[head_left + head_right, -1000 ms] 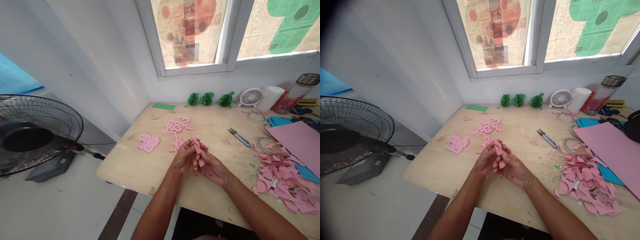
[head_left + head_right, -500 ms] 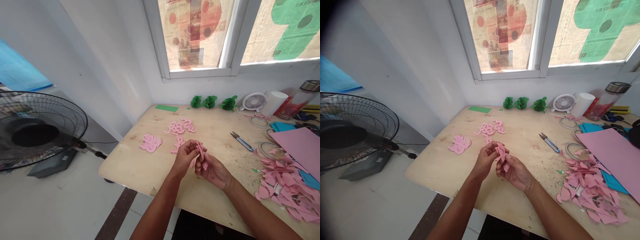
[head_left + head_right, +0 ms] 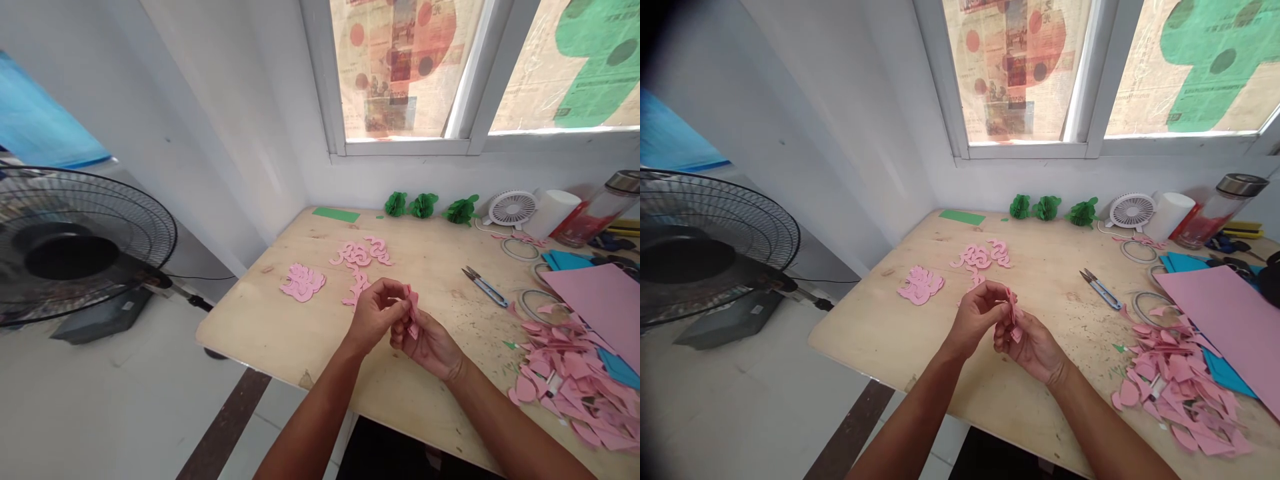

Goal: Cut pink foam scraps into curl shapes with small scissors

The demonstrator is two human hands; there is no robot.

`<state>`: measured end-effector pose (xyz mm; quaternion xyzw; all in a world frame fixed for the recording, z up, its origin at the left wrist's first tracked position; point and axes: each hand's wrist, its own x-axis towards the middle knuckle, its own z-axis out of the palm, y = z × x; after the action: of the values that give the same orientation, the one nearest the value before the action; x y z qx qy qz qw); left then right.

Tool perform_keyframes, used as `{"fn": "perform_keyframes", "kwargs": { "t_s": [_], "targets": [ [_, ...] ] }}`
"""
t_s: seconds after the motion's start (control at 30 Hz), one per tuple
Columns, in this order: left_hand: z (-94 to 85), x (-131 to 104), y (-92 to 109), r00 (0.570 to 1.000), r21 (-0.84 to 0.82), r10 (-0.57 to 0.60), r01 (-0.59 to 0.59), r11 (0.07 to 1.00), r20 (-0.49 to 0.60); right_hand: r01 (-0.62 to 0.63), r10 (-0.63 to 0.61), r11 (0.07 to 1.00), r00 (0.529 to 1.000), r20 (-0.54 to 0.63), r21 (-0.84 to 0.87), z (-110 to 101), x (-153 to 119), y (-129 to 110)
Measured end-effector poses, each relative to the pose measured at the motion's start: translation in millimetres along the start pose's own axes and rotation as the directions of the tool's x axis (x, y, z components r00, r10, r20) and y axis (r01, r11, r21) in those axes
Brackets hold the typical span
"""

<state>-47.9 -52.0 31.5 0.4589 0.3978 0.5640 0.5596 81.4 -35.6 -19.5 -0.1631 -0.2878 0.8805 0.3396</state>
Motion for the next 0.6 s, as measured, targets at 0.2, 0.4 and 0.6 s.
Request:
{"fn": "perform_keyframes", "kwargs": {
  "t_s": [0.2, 0.4, 0.6],
  "targets": [
    [5.3, -3.2, 1.2, 0.989, 0.074, 0.058, -0.048, 0.996, -0.133, 0.004, -0.004, 1.0, 1.0, -0.025, 0.013, -5.2, 0.6, 2.6],
    [7.7, -5.3, 4.4, 0.978, 0.179, 0.124, -0.093, 0.979, -0.169, 0.0, 0.001, 1.0, 0.999, -0.045, 0.007, -1.5, 0.9, 0.8],
    [4.8, -3.6, -0.4, 0.99, 0.07, 0.031, -0.021, 0.997, -0.137, -0.018, 0.018, 1.0, 0.999, -0.029, 0.001, 0.3, 1.4, -0.6]
  ]
}}
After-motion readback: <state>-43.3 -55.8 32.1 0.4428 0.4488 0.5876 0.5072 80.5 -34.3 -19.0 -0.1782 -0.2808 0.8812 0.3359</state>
